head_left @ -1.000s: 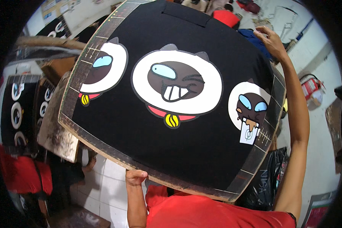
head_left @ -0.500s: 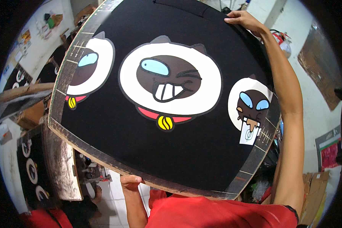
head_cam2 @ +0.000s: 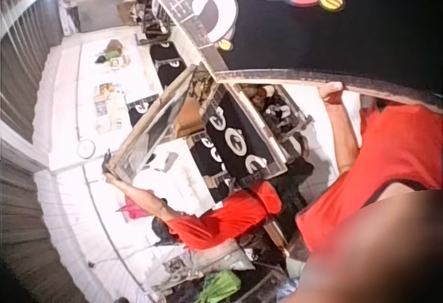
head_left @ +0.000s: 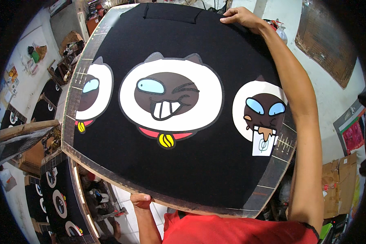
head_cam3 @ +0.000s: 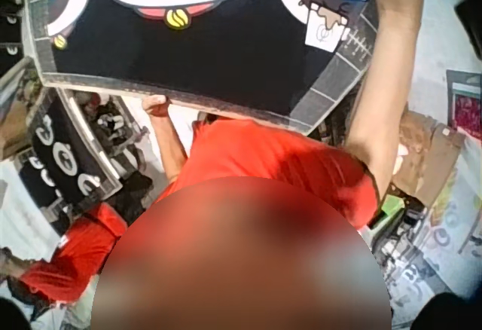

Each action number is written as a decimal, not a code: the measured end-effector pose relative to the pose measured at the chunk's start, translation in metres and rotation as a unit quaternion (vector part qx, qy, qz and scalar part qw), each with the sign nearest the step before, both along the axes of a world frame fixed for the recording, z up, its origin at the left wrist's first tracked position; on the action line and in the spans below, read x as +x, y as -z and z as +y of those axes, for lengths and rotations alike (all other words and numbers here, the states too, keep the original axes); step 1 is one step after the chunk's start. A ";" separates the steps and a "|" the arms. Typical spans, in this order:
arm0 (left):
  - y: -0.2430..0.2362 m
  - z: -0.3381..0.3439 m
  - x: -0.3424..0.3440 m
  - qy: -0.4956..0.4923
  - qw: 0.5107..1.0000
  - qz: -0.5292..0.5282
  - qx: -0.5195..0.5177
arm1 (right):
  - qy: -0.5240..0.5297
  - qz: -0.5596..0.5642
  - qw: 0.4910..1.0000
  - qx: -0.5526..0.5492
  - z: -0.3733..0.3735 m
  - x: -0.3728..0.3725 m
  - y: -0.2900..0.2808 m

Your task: The person repeatedly picks up printed black t-shirts from a screen printing frame, inspects the printed design, and stacks them on a nearby pile. The person handles the shirts one at a time in a repetitive cycle.

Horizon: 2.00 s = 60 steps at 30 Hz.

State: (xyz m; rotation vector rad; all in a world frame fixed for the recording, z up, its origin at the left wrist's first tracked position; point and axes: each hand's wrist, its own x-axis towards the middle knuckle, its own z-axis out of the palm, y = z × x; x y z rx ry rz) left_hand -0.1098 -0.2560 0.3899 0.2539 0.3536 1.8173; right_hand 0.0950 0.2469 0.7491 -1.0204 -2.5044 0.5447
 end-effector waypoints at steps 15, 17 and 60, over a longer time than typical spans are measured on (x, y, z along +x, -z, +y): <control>0.003 0.004 -0.002 0.009 1.000 0.004 0.030 | 0.038 -0.020 0.999 0.016 -0.015 0.003 -0.006; 0.006 0.004 -0.003 0.014 1.000 -0.002 0.021 | 0.047 -0.006 0.999 0.007 -0.016 0.005 -0.008; 0.174 -0.010 -0.032 0.400 0.715 0.360 -0.447 | -0.123 -0.215 0.951 -0.187 -0.161 -0.040 0.008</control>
